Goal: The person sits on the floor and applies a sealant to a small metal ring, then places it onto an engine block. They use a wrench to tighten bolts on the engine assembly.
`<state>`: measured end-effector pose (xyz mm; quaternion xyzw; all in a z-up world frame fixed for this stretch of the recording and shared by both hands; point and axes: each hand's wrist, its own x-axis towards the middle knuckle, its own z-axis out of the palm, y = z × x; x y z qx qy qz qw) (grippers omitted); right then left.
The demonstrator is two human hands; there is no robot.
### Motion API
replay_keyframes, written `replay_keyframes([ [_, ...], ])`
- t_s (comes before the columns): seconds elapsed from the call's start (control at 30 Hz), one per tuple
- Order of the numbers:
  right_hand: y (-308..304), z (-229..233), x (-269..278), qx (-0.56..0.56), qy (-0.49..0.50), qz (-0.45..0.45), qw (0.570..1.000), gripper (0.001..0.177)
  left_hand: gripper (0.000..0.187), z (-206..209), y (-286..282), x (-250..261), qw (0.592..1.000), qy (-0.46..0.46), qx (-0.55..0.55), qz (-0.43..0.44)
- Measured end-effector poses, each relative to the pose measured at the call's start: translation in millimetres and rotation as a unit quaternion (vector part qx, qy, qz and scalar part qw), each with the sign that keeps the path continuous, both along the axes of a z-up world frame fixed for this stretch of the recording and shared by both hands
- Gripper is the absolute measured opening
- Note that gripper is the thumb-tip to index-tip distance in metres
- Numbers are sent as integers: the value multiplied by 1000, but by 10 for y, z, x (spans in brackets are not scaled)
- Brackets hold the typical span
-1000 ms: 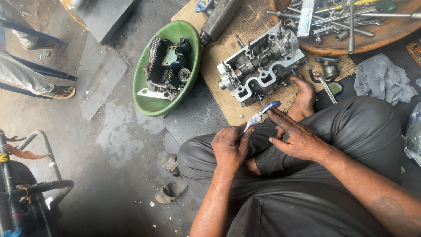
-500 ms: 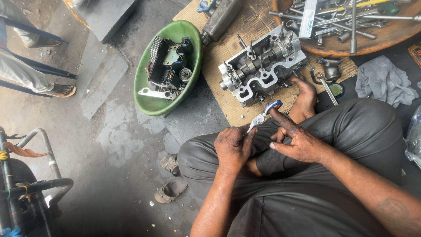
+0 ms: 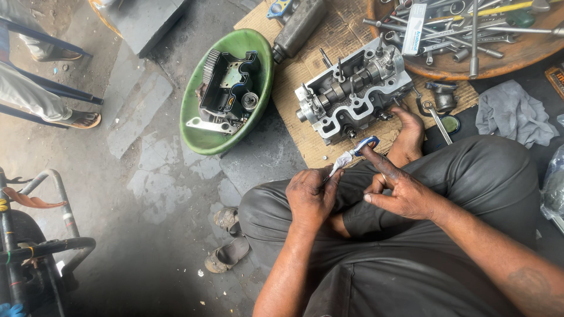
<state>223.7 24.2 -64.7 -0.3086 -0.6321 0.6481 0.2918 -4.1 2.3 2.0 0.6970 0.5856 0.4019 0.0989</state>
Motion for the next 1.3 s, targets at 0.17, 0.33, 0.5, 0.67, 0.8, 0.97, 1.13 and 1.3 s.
replay_keyframes([
  [0.17,-15,13,26,-77,2,3,997,104,20,16,-7,11,1000,2,4,-3],
  [0.33,21,87,4,-54,131,26,990,102,22,10,-18,14,1000,-8,14,-3],
  [0.5,9,253,-18,-100,191,32,976,99,22,20,-30,3,1000,-13,27,-8],
  [0.67,-6,367,-19,-143,170,14,975,99,21,54,-55,-4,998,-39,40,-15],
  [0.8,-1,375,-16,-144,195,26,970,100,20,72,-67,-1,998,-48,37,-12],
  [0.97,44,388,-49,-159,222,40,961,99,20,66,-73,-12,998,-51,33,-6],
  [1.13,50,512,-58,-160,266,50,949,98,20,-14,-92,-30,999,-23,21,-24],
  [1.3,87,610,-16,-92,255,61,961,100,21,-166,-94,-88,996,-56,-59,-32],
])
